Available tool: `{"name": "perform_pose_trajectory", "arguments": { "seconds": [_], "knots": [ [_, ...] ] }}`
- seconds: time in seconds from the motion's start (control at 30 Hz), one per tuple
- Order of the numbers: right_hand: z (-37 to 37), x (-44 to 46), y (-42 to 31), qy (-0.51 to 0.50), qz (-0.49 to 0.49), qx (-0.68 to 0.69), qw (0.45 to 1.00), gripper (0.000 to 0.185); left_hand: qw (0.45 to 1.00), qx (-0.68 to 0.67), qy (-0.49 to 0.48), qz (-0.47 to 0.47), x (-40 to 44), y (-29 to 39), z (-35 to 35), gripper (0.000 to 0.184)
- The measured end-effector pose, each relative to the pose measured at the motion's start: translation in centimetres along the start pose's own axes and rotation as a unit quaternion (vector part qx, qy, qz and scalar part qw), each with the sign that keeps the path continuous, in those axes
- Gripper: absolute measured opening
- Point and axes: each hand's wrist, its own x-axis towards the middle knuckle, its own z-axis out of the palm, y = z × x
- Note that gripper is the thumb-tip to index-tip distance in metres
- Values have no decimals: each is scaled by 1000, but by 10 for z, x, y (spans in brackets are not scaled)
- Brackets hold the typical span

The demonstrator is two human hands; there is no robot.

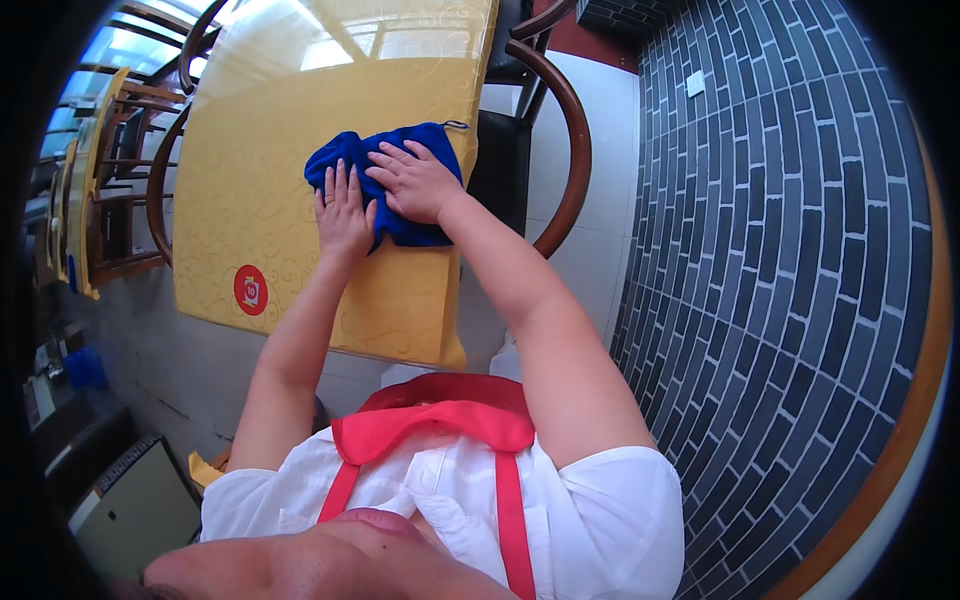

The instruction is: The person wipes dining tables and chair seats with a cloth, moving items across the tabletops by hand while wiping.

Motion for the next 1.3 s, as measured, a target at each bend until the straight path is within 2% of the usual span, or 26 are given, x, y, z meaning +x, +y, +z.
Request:
{"name": "perform_pose_trajectory", "arguments": {
  "seconds": [0.3,0.5,0.77,1.03,1.3],
  "knots": [
    [2,-1,-3,1,19,28,999,45,999,28,-20,-17,0,-1,-6,66],
    [1,1,8,-15,-16,49,999,46,999,26,-23,-34,2,2,-8,66],
    [-14,49,71,-63,-133,57,987,50,988,13,-24,-150,39,26,-2,67],
    [-33,117,162,-61,-129,41,989,48,988,22,-3,-151,153,35,14,69],
    [-35,168,195,-80,-242,52,966,51,971,7,-10,-240,177,41,10,66]
  ]
}}
